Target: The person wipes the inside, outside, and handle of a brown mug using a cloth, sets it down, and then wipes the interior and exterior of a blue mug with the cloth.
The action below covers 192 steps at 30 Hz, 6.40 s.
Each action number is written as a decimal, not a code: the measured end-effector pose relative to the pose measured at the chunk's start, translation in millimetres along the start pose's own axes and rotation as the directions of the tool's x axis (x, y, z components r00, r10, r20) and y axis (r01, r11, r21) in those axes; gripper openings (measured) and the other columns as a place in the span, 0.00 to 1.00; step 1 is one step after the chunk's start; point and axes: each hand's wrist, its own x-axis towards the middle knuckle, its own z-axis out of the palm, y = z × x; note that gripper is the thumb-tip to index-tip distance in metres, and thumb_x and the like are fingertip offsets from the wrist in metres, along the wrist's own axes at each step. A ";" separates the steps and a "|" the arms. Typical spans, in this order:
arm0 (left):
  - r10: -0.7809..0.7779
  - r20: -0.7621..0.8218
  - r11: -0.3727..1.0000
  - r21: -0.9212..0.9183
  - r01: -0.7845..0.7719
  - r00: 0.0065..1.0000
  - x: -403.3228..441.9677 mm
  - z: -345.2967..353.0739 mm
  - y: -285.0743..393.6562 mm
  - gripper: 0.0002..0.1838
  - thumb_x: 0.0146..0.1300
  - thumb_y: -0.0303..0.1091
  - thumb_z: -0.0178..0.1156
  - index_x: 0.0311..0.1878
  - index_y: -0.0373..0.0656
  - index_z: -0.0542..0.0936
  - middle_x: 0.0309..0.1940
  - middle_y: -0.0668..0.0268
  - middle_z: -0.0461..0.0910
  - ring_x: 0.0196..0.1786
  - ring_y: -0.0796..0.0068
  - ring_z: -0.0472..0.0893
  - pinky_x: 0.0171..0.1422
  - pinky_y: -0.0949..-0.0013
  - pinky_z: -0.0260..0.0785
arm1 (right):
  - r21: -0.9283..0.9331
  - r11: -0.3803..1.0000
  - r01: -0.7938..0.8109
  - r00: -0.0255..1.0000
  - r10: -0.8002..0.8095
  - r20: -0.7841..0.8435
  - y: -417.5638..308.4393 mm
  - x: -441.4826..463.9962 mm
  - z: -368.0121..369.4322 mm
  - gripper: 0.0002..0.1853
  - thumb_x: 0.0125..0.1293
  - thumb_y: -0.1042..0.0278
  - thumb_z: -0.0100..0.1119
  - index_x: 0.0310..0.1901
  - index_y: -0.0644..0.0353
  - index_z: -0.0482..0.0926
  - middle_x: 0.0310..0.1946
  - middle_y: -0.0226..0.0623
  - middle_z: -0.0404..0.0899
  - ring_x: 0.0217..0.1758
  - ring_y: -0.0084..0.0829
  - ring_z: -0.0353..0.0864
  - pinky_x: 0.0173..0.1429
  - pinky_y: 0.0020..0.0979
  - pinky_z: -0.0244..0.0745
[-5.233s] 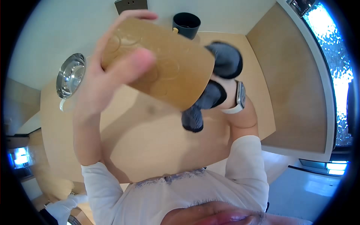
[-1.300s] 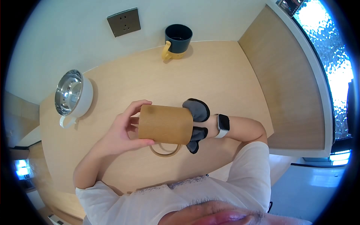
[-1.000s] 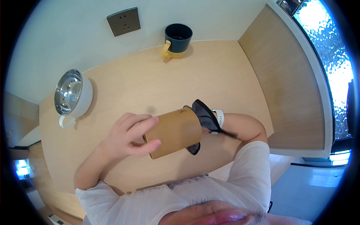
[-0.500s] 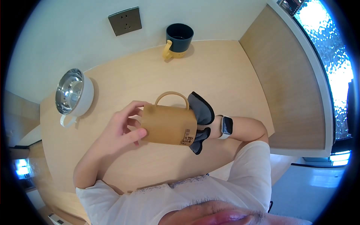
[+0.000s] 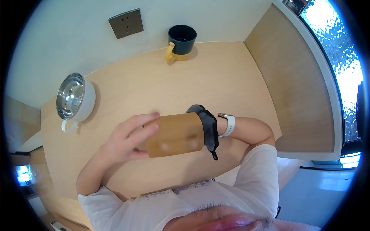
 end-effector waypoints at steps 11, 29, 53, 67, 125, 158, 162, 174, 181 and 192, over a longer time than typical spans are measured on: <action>-0.218 0.059 0.960 -0.166 0.225 0.974 6.9 -14.5 10.2 0.47 0.52 0.42 0.81 0.75 0.47 0.70 0.72 0.51 0.71 0.59 0.54 0.83 0.55 0.64 0.82 | -0.271 0.945 0.184 0.972 -0.216 -0.092 3.1 18.3 6.3 0.32 0.84 0.56 0.45 0.82 0.53 0.50 0.82 0.40 0.55 0.83 0.35 0.60 0.82 0.38 0.65; -0.239 0.083 0.923 -0.289 0.253 0.968 0.8 -0.8 12.5 0.37 0.59 0.31 0.75 0.71 0.45 0.70 0.66 0.53 0.75 0.60 0.58 0.82 0.58 0.59 0.80 | -0.316 0.942 0.110 0.980 -0.156 -0.126 6.5 8.2 6.0 0.31 0.85 0.52 0.43 0.82 0.51 0.52 0.81 0.40 0.56 0.82 0.36 0.61 0.81 0.39 0.67; -0.621 0.241 0.514 -0.593 0.620 0.746 -3.2 1.8 7.8 0.35 0.64 0.33 0.73 0.72 0.43 0.69 0.65 0.56 0.74 0.52 0.70 0.83 0.55 0.66 0.80 | -0.428 0.903 -0.025 0.975 -0.073 -0.209 0.1 -33.7 8.0 0.30 0.85 0.49 0.39 0.82 0.50 0.54 0.80 0.41 0.58 0.81 0.37 0.64 0.79 0.40 0.69; 0.236 0.132 0.920 0.289 -0.265 0.963 7.9 -5.7 -4.0 0.37 0.58 0.39 0.76 0.71 0.50 0.73 0.69 0.54 0.72 0.61 0.47 0.81 0.58 0.59 0.81 | -0.324 0.946 0.028 0.994 -0.060 -0.087 -18.8 6.5 -0.8 0.28 0.85 0.57 0.44 0.80 0.54 0.57 0.79 0.40 0.61 0.80 0.36 0.66 0.81 0.35 0.65; -0.492 -0.155 0.845 -0.321 0.427 0.857 35.3 -46.2 58.9 0.37 0.65 0.50 0.73 0.71 0.46 0.70 0.59 0.64 0.80 0.54 0.69 0.83 0.51 0.70 0.78 | -0.617 0.745 0.256 0.948 -0.317 0.010 -51.5 16.2 80.2 0.29 0.85 0.59 0.44 0.82 0.53 0.54 0.81 0.38 0.60 0.81 0.34 0.65 0.81 0.36 0.64; 0.625 -0.065 0.735 0.384 -0.559 0.778 38.5 -42.4 84.2 0.32 0.56 0.34 0.76 0.65 0.49 0.77 0.61 0.59 0.81 0.55 0.51 0.84 0.55 0.57 0.80 | -0.774 0.550 0.315 0.873 -0.488 0.008 -35.0 -7.3 125.2 0.32 0.82 0.57 0.50 0.81 0.58 0.56 0.80 0.41 0.62 0.81 0.35 0.65 0.81 0.35 0.63; 0.716 0.053 0.520 0.625 -0.583 0.696 43.4 -47.7 74.9 0.30 0.58 0.37 0.75 0.65 0.48 0.78 0.61 0.57 0.82 0.60 0.47 0.82 0.56 0.60 0.80 | -0.753 0.567 0.335 0.870 -0.493 0.016 -40.4 -18.5 119.8 0.32 0.82 0.57 0.50 0.81 0.58 0.56 0.79 0.41 0.62 0.81 0.35 0.65 0.81 0.35 0.64; -0.216 -0.109 0.914 -0.372 0.162 0.970 23.6 -44.2 104.0 0.37 0.58 0.45 0.77 0.68 0.42 0.76 0.58 0.60 0.82 0.53 0.67 0.84 0.56 0.65 0.79 | -0.710 0.634 0.306 0.883 -0.467 -0.037 -16.8 -25.1 114.0 0.32 0.82 0.58 0.51 0.81 0.57 0.56 0.79 0.42 0.62 0.81 0.35 0.65 0.80 0.36 0.67; 0.724 -0.010 0.618 0.456 -0.641 0.690 45.8 -44.8 86.4 0.29 0.56 0.28 0.76 0.62 0.40 0.77 0.61 0.53 0.81 0.57 0.49 0.83 0.60 0.59 0.79 | -0.663 0.653 0.367 0.892 -0.450 0.051 -34.5 -19.6 109.1 0.32 0.82 0.58 0.51 0.81 0.57 0.57 0.79 0.42 0.63 0.81 0.35 0.65 0.79 0.36 0.68; -0.225 -0.109 0.935 -0.305 0.183 0.968 27.3 -52.2 86.4 0.47 0.52 0.44 0.82 0.74 0.46 0.71 0.66 0.61 0.79 0.58 0.67 0.84 0.57 0.64 0.80 | -0.926 0.218 0.308 0.839 -0.522 0.156 -35.1 13.6 122.8 0.33 0.81 0.59 0.50 0.82 0.57 0.54 0.80 0.39 0.61 0.83 0.34 0.61 0.82 0.35 0.62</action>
